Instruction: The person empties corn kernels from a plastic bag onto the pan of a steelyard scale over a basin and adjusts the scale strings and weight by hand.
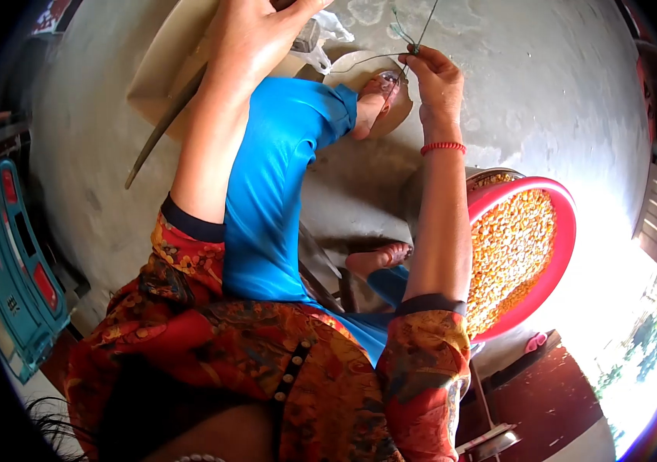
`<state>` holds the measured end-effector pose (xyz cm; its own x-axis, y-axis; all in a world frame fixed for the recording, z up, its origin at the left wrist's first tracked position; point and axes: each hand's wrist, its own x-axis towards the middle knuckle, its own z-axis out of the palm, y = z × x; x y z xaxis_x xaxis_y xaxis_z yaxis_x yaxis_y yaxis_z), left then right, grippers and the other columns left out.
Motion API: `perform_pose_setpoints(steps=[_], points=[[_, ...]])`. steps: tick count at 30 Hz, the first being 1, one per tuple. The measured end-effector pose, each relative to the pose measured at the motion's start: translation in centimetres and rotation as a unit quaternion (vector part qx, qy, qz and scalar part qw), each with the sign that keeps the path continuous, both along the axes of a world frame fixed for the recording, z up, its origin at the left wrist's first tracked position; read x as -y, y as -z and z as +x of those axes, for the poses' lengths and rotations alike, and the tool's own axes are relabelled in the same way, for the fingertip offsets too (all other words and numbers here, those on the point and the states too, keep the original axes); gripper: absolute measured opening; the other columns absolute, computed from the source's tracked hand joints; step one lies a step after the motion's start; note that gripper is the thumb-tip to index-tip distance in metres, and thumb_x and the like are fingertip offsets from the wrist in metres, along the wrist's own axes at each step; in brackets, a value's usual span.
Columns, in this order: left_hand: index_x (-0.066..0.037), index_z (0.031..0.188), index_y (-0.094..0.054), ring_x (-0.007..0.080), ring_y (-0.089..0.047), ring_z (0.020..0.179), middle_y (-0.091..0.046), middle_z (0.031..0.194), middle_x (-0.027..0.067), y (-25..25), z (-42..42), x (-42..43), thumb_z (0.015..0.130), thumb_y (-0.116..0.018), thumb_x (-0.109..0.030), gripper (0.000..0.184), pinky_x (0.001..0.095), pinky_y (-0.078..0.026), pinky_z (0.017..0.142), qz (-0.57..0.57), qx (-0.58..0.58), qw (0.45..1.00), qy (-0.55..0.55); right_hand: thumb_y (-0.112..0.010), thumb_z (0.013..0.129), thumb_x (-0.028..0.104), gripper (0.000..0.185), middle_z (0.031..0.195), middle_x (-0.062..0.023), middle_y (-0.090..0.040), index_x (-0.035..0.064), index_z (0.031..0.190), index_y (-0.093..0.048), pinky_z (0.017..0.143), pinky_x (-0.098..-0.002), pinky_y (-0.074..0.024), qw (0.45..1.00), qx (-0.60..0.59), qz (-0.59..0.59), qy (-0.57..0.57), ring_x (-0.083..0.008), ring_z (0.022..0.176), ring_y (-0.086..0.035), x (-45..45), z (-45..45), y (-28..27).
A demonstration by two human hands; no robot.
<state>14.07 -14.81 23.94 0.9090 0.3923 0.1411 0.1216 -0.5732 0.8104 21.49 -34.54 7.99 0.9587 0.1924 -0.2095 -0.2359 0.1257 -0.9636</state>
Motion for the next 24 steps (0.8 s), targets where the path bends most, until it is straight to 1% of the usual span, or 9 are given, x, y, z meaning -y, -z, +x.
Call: perform_pose_setpoints(steps=[3, 5, 8, 13, 16, 18, 21, 22, 24], points=[[-0.005, 0.078, -0.062, 0.0249, -0.059, 0.053, -0.057, 0.058, 0.0122, 0.6, 0.2, 0.3, 0.075, -0.066, -0.019, 0.015, 0.0345, -0.042, 0.048, 0.080, 0.059, 0.995, 0.012, -0.062, 0.075, 0.000, 0.022, 0.084, -0.0081, -0.066, -0.0026, 0.097, -0.062, 0.072, -0.0215, -0.0421, 1.000, -0.018, -0.006, 0.010, -0.0137, 0.083, -0.062, 0.5, -0.5, 0.3], [-0.005, 0.078, -0.062, 0.0280, -0.056, 0.052, -0.056, 0.059, 0.0133, 0.8, 0.2, 0.6, 0.074, -0.067, -0.019, 0.015, 0.0340, -0.041, 0.049, 0.118, 0.107, 0.987, 0.021, -0.062, 0.075, -0.001, 0.022, 0.082, -0.0076, -0.066, -0.0030, 0.097, -0.062, 0.074, -0.0223, -0.0431, 1.000, -0.012, -0.019, 0.000, -0.0142, 0.083, -0.062, 1.0, -0.6, 0.0], [-0.004, 0.077, -0.062, 0.0275, -0.056, 0.052, -0.056, 0.059, 0.0136, 0.2, 0.1, 0.9, 0.074, -0.068, -0.017, 0.015, 0.0340, -0.041, 0.049, 0.071, 0.056, 0.995, 0.040, -0.061, 0.074, -0.001, 0.025, 0.084, -0.0078, -0.066, -0.0037, 0.099, -0.061, 0.079, -0.0238, -0.0441, 0.998, 0.000, -0.058, -0.037, -0.0148, 0.083, -0.061, 1.6, -0.5, -0.7], [-0.003, 0.078, -0.062, 0.0237, -0.055, 0.051, -0.055, 0.058, 0.0128, 0.3, -0.2, 1.9, 0.073, -0.069, -0.015, 0.015, 0.0327, -0.040, 0.048, 0.074, 0.099, 0.991, 0.051, -0.057, 0.075, 0.001, 0.033, 0.090, -0.0124, -0.068, -0.0041, 0.108, -0.057, 0.080, -0.0239, -0.0458, 0.977, 0.080, -0.163, -0.115, -0.0147, 0.083, -0.062, 2.8, 0.9, -2.0], [-0.003, 0.080, -0.062, 0.0197, -0.054, 0.050, -0.055, 0.058, 0.0112, -0.4, -0.2, 2.5, 0.073, -0.069, -0.014, 0.015, 0.0315, -0.040, 0.048, 0.067, 0.090, 0.993, 0.040, -0.057, 0.075, 0.001, 0.036, 0.088, -0.0111, -0.068, -0.0040, 0.110, -0.055, 0.077, -0.0241, -0.0463, 0.990, 0.024, -0.108, -0.087, -0.0144, 0.084, -0.062, 3.4, 0.8, -1.5], [-0.001, 0.082, -0.063, 0.0130, -0.055, 0.053, -0.057, 0.058, 0.0075, -0.3, -0.2, 2.4, 0.073, -0.069, -0.013, 0.016, 0.0282, -0.041, 0.050, 0.042, 0.062, 0.997, 0.027, -0.058, 0.074, 0.005, 0.030, 0.088, -0.0089, -0.068, -0.0028, 0.103, -0.060, 0.065, -0.0228, -0.0453, 0.985, -0.032, -0.169, -0.018, -0.0117, 0.074, -0.057, 3.3, 0.4, 0.2], [0.000, 0.082, -0.063, 0.0099, -0.056, 0.057, -0.060, 0.061, 0.0067, 0.3, -0.2, 2.1, 0.074, -0.069, -0.011, 0.015, 0.0259, -0.044, 0.053, 0.015, 0.079, 0.996, 0.037, -0.064, 0.076, 0.011, 0.024, 0.084, -0.0049, -0.065, -0.0023, 0.096, -0.065, 0.063, -0.0223, -0.0445, 0.994, -0.104, -0.041, -0.005, -0.0094, 0.074, -0.055, 2.0, -1.3, 0.7], [0.000, 0.083, -0.063, 0.0088, -0.056, 0.059, -0.061, 0.064, 0.0059, 0.3, -0.2, 2.1, 0.075, -0.068, -0.008, 0.013, 0.0247, -0.044, 0.055, 0.027, 0.090, 0.995, 0.029, -0.063, 0.080, 0.018, 0.023, 0.097, -0.0018, -0.065, 0.0072, 0.101, -0.064, 0.074, -0.0246, -0.0425, 0.994, -0.081, -0.067, -0.027, -0.0103, 0.090, -0.058, 1.8, -1.3, 1.1], [0.001, 0.083, -0.063, 0.0078, -0.056, 0.061, -0.062, 0.067, 0.0052, 1.4, 0.1, 1.3, 0.075, -0.067, -0.006, 0.011, 0.0234, -0.045, 0.056, 0.039, 0.101, 0.994, 0.023, -0.065, 0.078, 0.010, 0.019, 0.090, -0.0054, -0.066, 0.0021, 0.095, -0.063, 0.069, -0.0215, -0.0434, 0.997, -0.027, -0.030, 0.065, -0.0110, 0.081, -0.061, 0.9, -1.1, 2.2]])
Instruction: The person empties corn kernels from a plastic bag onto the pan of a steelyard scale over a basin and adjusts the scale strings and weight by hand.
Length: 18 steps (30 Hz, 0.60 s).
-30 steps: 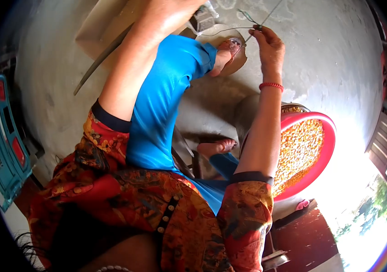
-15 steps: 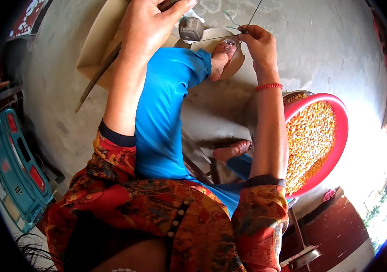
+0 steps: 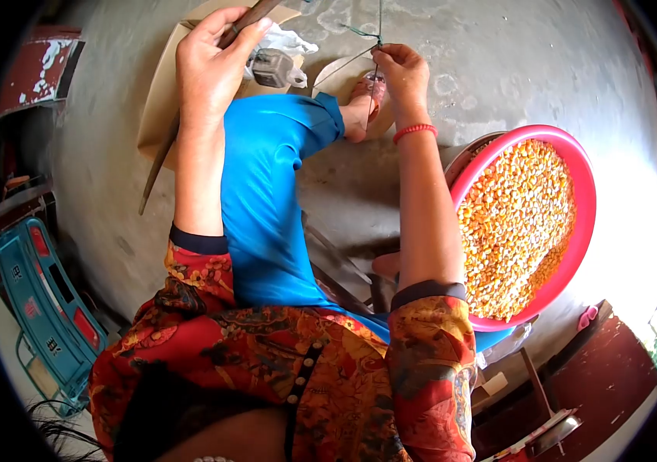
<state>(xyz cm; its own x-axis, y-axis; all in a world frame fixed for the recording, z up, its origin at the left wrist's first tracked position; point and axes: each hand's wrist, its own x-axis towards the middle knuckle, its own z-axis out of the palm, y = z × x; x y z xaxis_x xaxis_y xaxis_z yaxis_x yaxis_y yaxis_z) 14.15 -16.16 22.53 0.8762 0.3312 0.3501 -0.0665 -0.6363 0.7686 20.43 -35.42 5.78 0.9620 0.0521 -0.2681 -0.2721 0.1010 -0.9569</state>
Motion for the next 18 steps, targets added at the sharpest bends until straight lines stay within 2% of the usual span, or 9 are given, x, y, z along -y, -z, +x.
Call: perform_pose_setpoints(steps=[2, 3, 7, 10, 12, 13, 15, 16, 18], points=[[0.000, 0.085, -0.065, 0.0103, -0.059, 0.060, -0.064, 0.066, 0.0062, 1.7, 0.6, -1.1, 0.074, -0.071, -0.021, 0.024, 0.0260, -0.046, 0.056, -0.086, 0.014, 0.996, 0.025, -0.067, 0.075, 0.008, 0.016, 0.083, -0.0060, -0.066, 0.0002, 0.089, -0.063, 0.065, -0.0218, -0.0453, 0.999, 0.025, -0.009, 0.035, -0.0106, 0.074, -0.060, -1.2, 0.1, 1.0], [0.002, 0.087, -0.064, 0.0043, -0.053, 0.057, -0.062, 0.064, 0.0032, 1.9, 0.6, -1.3, 0.072, -0.074, -0.015, 0.025, 0.0209, -0.043, 0.053, -0.107, 0.020, 0.994, 0.023, -0.069, 0.072, 0.005, 0.014, 0.076, -0.0066, -0.066, -0.0018, 0.083, -0.063, 0.062, -0.0220, -0.0472, 0.996, 0.049, -0.021, 0.066, -0.0102, 0.067, -0.059, -1.5, 0.2, 1.2], [0.002, 0.087, -0.064, 0.0057, -0.054, 0.058, -0.063, 0.064, 0.0036, 2.2, 0.5, -1.5, 0.073, -0.073, -0.016, 0.024, 0.0215, -0.043, 0.053, -0.126, 0.025, 0.991, 0.036, -0.069, 0.073, 0.006, 0.016, 0.076, -0.0078, -0.066, -0.0027, 0.085, -0.062, 0.063, -0.0231, -0.0481, 0.992, 0.064, -0.038, 0.103, -0.0105, 0.069, -0.061, -2.1, -0.8, -0.1], [0.002, 0.087, -0.064, 0.0056, -0.055, 0.058, -0.063, 0.065, 0.0037, 2.1, 0.4, -1.5, 0.073, -0.073, -0.015, 0.024, 0.0211, -0.043, 0.053, -0.102, 0.001, 0.994, 0.033, -0.068, 0.075, 0.007, 0.020, 0.078, -0.0089, -0.066, -0.0034, 0.091, -0.062, 0.067, -0.0231, -0.0478, 0.992, 0.057, 0.000, 0.110, -0.0116, 0.073, -0.062, -2.2, -1.0, -1.2], [0.003, 0.089, -0.064, 0.0054, -0.055, 0.061, -0.064, 0.068, 0.0038, 1.8, 0.4, -0.9, 0.074, -0.072, -0.012, 0.023, 0.0209, -0.044, 0.054, -0.144, -0.004, 0.989, 0.044, -0.062, 0.083, 0.012, 0.021, 0.085, -0.0068, -0.067, 0.0011, 0.101, -0.061, 0.075, -0.0231, -0.0458, 0.990, 0.059, 0.118, 0.041, -0.0117, 0.080, -0.062, -2.1, -0.8, -1.6], [0.003, 0.089, -0.064, 0.0054, -0.055, 0.061, -0.064, 0.068, 0.0038, 1.4, 0.3, -0.7, 0.074, -0.072, -0.012, 0.023, 0.0209, -0.044, 0.054, -0.144, -0.005, 0.989, 0.044, -0.061, 0.085, 0.016, 0.022, 0.084, -0.0062, -0.067, 0.0028, 0.102, -0.063, 0.075, -0.0242, -0.0454, 0.991, 0.050, 0.112, 0.049, -0.0113, 0.081, -0.061, -1.8, -1.0, -1.8], [0.002, 0.085, -0.063, 0.0068, -0.056, 0.064, -0.063, 0.072, 0.0031, 0.2, 0.3, 0.0, 0.077, -0.064, -0.001, 0.009, 0.0217, -0.045, 0.058, -0.129, -0.047, 0.990, 0.039, -0.061, 0.085, 0.015, 0.021, 0.084, -0.0067, -0.067, 0.0022, 0.101, -0.064, 0.074, -0.0243, -0.0455, 0.995, 0.035, 0.080, 0.045, -0.0115, 0.080, -0.061, -1.7, -0.6, -2.6], [0.002, 0.085, -0.063, 0.0068, -0.056, 0.064, -0.063, 0.072, 0.0031, 0.1, 0.2, 0.2, 0.077, -0.064, -0.001, 0.009, 0.0217, -0.045, 0.058, -0.129, -0.049, 0.990, 0.039, -0.061, 0.084, 0.014, 0.019, 0.083, -0.0072, -0.067, 0.0016, 0.099, -0.065, 0.073, -0.0244, -0.0455, 0.998, 0.020, 0.045, 0.040, -0.0117, 0.079, -0.061, -1.7, -0.6, -2.7], [0.003, 0.087, -0.062, 0.0062, -0.055, 0.065, -0.062, 0.075, 0.0010, -0.2, 0.1, 0.2, 0.077, -0.063, 0.000, 0.010, 0.0200, -0.044, 0.058, -0.123, -0.047, 0.990, 0.045, -0.061, 0.083, 0.012, 0.019, 0.083, -0.0080, -0.067, 0.0003, 0.098, -0.065, 0.073, -0.0247, -0.0459, 0.997, 0.026, 0.066, 0.044, -0.0125, 0.078, -0.061, -1.9, -0.5, -2.1]])
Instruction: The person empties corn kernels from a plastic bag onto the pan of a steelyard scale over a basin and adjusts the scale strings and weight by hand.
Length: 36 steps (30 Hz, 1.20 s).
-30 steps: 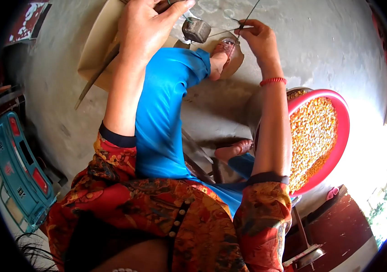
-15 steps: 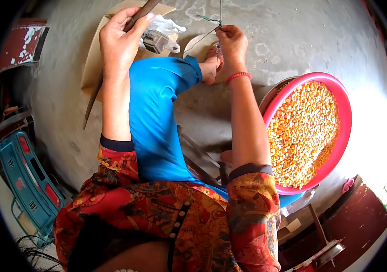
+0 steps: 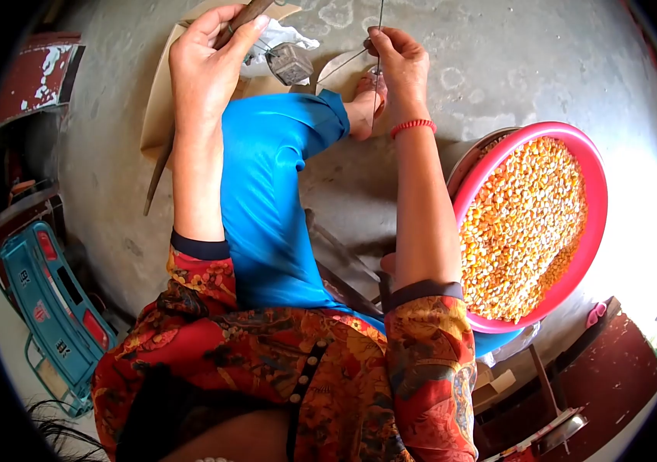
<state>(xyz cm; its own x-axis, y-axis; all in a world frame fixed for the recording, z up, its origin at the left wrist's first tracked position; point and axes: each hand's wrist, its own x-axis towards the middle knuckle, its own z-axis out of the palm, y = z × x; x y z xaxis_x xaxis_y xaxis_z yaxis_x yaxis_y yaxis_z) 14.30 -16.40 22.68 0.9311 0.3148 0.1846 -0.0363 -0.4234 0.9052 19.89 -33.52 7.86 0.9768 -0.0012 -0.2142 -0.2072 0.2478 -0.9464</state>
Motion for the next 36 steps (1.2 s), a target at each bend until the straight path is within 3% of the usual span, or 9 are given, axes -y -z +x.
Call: perform_pose_setpoints(steps=[12, 16, 18, 22, 23, 24, 28, 32, 36], points=[[0.000, 0.082, -0.063, 0.0079, -0.054, 0.055, -0.060, 0.061, 0.0056, -0.8, -0.3, 0.0, 0.075, -0.066, -0.007, 0.010, 0.0245, -0.041, 0.050, 0.123, -0.020, 0.991, -0.045, -0.061, 0.076, -0.001, 0.016, 0.082, -0.0116, -0.066, -0.0072, 0.091, -0.064, 0.071, -0.0236, -0.0501, 0.997, -0.030, -0.043, -0.063, -0.0154, 0.077, -0.064, 0.5, -1.2, -1.6], [-0.001, 0.083, -0.063, 0.0101, -0.055, 0.053, -0.059, 0.060, 0.0077, -0.9, -0.3, -0.3, 0.075, -0.066, -0.007, 0.011, 0.0254, -0.042, 0.050, 0.124, -0.016, 0.992, -0.033, -0.058, 0.077, -0.003, 0.031, 0.088, -0.0141, -0.066, -0.0076, 0.108, -0.057, 0.075, -0.0237, -0.0496, 0.997, -0.013, -0.012, -0.074, -0.0164, 0.084, -0.063, 1.2, -1.6, -1.4], [0.000, 0.083, -0.063, 0.0085, -0.055, 0.056, -0.060, 0.062, 0.0058, -0.4, -0.2, -0.6, 0.075, -0.065, -0.007, 0.011, 0.0246, -0.042, 0.052, 0.104, 0.022, 0.994, -0.023, -0.055, 0.079, -0.003, 0.036, 0.091, -0.0146, -0.065, -0.0077, 0.115, -0.052, 0.076, -0.0243, -0.0500, 0.993, -0.062, 0.092, -0.049, -0.0168, 0.085, -0.063, 1.2, -1.6, -0.6], [0.001, 0.080, -0.062, 0.0055, -0.052, 0.060, -0.059, 0.065, -0.0002, -0.2, -0.3, -0.4, 0.077, -0.065, -0.009, 0.011, 0.0230, -0.041, 0.052, 0.081, 0.016, 0.997, -0.006, -0.053, 0.082, -0.002, 0.030, 0.091, -0.0126, -0.066, -0.0091, 0.111, -0.053, 0.072, -0.0228, -0.0509, 0.993, -0.049, 0.058, -0.089, -0.0153, 0.083, -0.063, 1.5, -0.6, 0.1], [0.003, 0.088, -0.062, 0.0064, -0.055, 0.067, -0.062, 0.075, 0.0030, 0.8, 0.1, -1.2, 0.077, -0.068, -0.008, 0.017, 0.0210, -0.043, 0.059, 0.022, 0.008, 1.000, -0.003, -0.053, 0.082, -0.002, 0.030, 0.091, -0.0126, -0.066, -0.0091, 0.111, -0.053, 0.072, -0.0228, -0.0509, 0.993, -0.049, 0.062, -0.083, -0.0153, 0.083, -0.063, 1.6, -0.4, 0.3], [0.006, 0.097, -0.061, 0.0073, -0.058, 0.074, -0.065, 0.084, 0.0062, 1.5, 0.5, -2.0, 0.077, -0.070, -0.006, 0.025, 0.0190, -0.045, 0.067, -0.037, -0.001, 0.999, -0.001, -0.055, 0.081, 0.000, 0.027, 0.091, -0.0119, -0.066, -0.0067, 0.108, -0.056, 0.069, -0.0225, -0.0508, 0.996, -0.045, 0.041, -0.070, -0.0146, 0.082, -0.063, 1.4, -0.3, 0.4], [0.005, 0.098, -0.061, 0.0068, -0.057, 0.074, -0.064, 0.085, 0.0047, 2.8, 0.8, -3.6, 0.077, -0.070, -0.007, 0.025, 0.0186, -0.044, 0.066, -0.032, 0.000, 0.999, -0.015, -0.061, 0.080, 0.005, 0.014, 0.083, -0.0085, -0.066, 0.0015, 0.093, -0.065, 0.059, -0.0230, -0.0497, 0.995, -0.045, -0.083, -0.004, -0.0122, 0.072, -0.063, 0.7, -0.9, 0.3], [0.006, 0.091, -0.062, 0.0067, -0.057, 0.069, -0.064, 0.078, 0.0043, 2.9, 1.2, -4.1, 0.075, -0.071, -0.006, 0.021, 0.0190, -0.044, 0.061, -0.028, 0.015, 0.999, -0.039, -0.066, 0.077, 0.007, 0.010, 0.068, -0.0040, -0.063, 0.0017, 0.086, -0.067, 0.046, -0.0215, -0.0433, 0.969, 0.123, -0.178, 0.115, -0.0080, 0.050, -0.054, 0.2, -1.3, 2.8], [0.003, 0.098, -0.061, 0.0048, -0.054, 0.076, -0.063, 0.086, 0.0020, 2.8, 1.0, -4.0, 0.078, -0.070, -0.011, 0.025, 0.0173, -0.040, 0.066, -0.005, -0.026, 0.999, -0.047, -0.068, 0.076, 0.008, 0.012, 0.064, -0.0040, -0.062, 0.0013, 0.086, -0.067, 0.043, -0.0213, -0.0408, 0.995, 0.005, -0.031, 0.091, -0.0070, 0.045, -0.050, 0.8, -2.2, 1.8]])
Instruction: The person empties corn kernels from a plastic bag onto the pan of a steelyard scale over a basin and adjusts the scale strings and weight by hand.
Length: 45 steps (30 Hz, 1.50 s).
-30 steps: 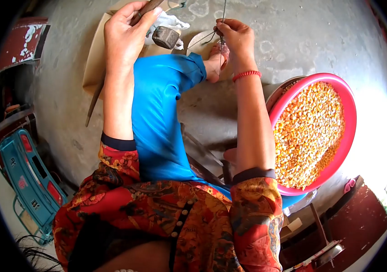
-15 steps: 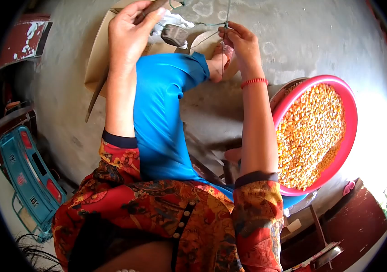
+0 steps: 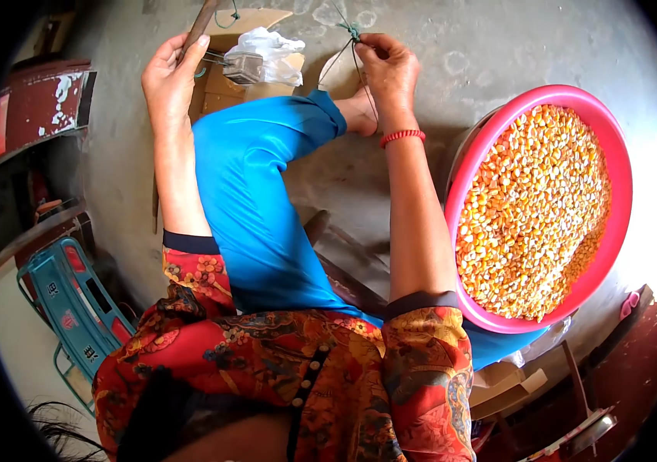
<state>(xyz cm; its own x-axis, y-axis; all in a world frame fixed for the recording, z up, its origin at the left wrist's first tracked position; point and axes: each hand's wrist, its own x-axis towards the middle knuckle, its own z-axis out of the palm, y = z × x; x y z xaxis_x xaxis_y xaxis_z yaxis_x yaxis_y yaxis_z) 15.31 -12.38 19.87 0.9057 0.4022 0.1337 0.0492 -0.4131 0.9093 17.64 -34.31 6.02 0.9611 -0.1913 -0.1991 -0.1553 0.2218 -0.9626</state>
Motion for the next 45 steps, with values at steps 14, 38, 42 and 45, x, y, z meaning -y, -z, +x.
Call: perform_pose_setpoints(steps=[14, 38, 42, 45], points=[[0.006, 0.093, -0.062, 0.0047, -0.056, 0.068, -0.064, 0.079, 0.0042, -0.9, 0.0, 2.0, 0.076, -0.070, -0.006, 0.022, 0.0180, -0.042, 0.059, -0.028, 0.043, 0.998, 0.025, -0.067, 0.078, 0.012, 0.010, 0.062, -0.0014, -0.060, 0.0063, 0.086, -0.068, 0.045, -0.0216, -0.0424, 0.990, 0.063, -0.082, -0.091, -0.0054, 0.056, -0.052, -0.3, 2.0, 1.2], [0.003, 0.088, -0.063, 0.0037, -0.052, 0.060, -0.061, 0.068, 0.0014, -1.5, -0.3, 3.2, 0.074, -0.072, -0.011, 0.022, 0.0197, -0.042, 0.052, 0.015, 0.036, 0.998, 0.040, -0.053, 0.089, 0.028, 0.035, 0.096, -0.0094, -0.064, 0.0027, 0.113, -0.056, 0.050, -0.0195, -0.0444, 0.967, -0.122, 0.054, -0.217, -0.0082, 0.059, -0.053, 2.5, 5.3, -3.8], [0.004, 0.088, -0.063, 0.0042, -0.055, 0.062, -0.062, 0.067, 0.0021, -1.7, -0.6, 3.3, 0.074, -0.071, -0.012, 0.023, 0.0203, -0.043, 0.054, 0.023, 0.030, 0.998, 0.049, -0.062, 0.084, 0.033, 0.026, 0.084, 0.0012, -0.064, 0.0080, 0.084, -0.068, 0.048, -0.0166, -0.0317, 0.897, -0.211, -0.092, -0.378, -0.0039, 0.053, -0.038, 2.8, 7.8, -4.8], [0.004, 0.090, -0.062, 0.0051, -0.056, 0.066, -0.063, 0.072, 0.0029, -0.8, -0.5, 2.7, 0.076, -0.070, -0.010, 0.021, 0.0200, -0.045, 0.059, -0.015, 0.057, 0.995, 0.087, -0.063, 0.083, 0.033, 0.023, 0.081, 0.0051, -0.064, 0.0098, 0.084, -0.065, 0.053, -0.0164, -0.0359, 0.919, -0.108, -0.101, -0.366, -0.0020, 0.063, -0.044, 3.1, 8.0, -5.0]])
